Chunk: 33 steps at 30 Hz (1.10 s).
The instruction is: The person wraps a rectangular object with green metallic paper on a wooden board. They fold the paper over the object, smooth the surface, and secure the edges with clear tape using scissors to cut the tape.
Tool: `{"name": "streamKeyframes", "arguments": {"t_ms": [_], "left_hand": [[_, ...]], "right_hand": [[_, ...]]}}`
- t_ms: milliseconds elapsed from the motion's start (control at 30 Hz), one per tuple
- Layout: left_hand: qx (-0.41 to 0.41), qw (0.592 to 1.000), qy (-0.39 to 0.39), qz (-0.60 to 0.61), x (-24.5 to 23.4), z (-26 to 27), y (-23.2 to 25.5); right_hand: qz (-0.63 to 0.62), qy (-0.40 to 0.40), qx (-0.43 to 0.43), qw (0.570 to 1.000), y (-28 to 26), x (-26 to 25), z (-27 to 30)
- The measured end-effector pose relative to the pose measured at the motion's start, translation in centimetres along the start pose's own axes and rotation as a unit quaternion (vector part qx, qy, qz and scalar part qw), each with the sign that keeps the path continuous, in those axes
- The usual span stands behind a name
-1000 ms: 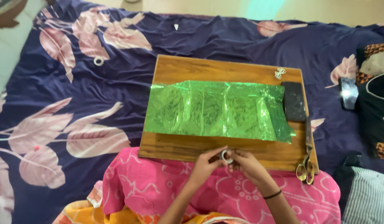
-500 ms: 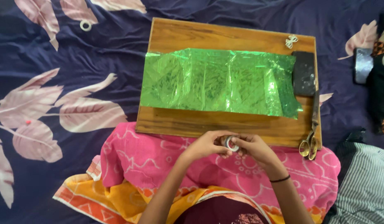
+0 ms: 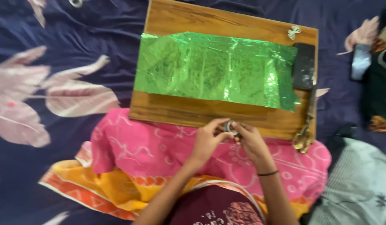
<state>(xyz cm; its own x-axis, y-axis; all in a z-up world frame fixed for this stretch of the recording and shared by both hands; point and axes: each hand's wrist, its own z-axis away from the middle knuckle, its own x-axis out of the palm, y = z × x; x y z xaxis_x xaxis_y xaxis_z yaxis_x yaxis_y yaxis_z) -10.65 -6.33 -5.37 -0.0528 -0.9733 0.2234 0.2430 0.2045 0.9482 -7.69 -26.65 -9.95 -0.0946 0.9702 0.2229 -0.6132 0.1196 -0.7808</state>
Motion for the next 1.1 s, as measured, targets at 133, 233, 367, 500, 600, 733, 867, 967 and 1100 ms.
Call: {"name": "streamKeyframes", "arguments": {"t_ms": [133, 233, 367, 500, 600, 733, 867, 967, 1100], "left_hand": [[-0.050, 0.989, -0.137, 0.022, -1.4, -1.4, -0.2], [-0.025, 0.985, -0.171, 0.017, -2.1, -1.1, -0.3], [0.079, 0.989, -0.054, -0.116, -1.8, 0.2, -0.2], [0.061, 0.992, -0.097, -0.045, -2.4, 0.2, 0.5], [0.148, 0.977, -0.051, -0.146, -2.5, 1.0, 1.0], [0.156, 0.967, -0.011, -0.201, -2.2, 2.7, 1.9], [0.224, 0.949, 0.016, -0.222, -1.7, 3.3, 3.1], [0.251, 0.945, -0.009, -0.208, -2.1, 2.9, 3.6], [0.111, 0.990, -0.078, -0.049, -2.6, 1.5, 3.0]], "right_hand": [[0.040, -0.027, -0.009, 0.999, -1.0, -0.2, 0.7], [0.056, -0.034, -0.025, 0.998, -0.9, -0.1, 0.8], [-0.021, -0.024, -0.021, 0.999, -0.4, 0.1, 0.7], [-0.019, -0.065, -0.030, 0.997, -0.1, 0.8, 1.1], [-0.040, -0.058, -0.021, 0.997, -0.2, 1.6, 1.3], [-0.043, -0.051, -0.021, 0.998, -0.2, 2.7, 1.2], [-0.040, -0.061, -0.029, 0.997, -1.0, 3.1, 1.2], [-0.059, -0.098, -0.018, 0.993, -2.2, 3.1, 1.6], [0.046, -0.078, -0.039, 0.995, -3.8, 2.7, 1.9]]}}
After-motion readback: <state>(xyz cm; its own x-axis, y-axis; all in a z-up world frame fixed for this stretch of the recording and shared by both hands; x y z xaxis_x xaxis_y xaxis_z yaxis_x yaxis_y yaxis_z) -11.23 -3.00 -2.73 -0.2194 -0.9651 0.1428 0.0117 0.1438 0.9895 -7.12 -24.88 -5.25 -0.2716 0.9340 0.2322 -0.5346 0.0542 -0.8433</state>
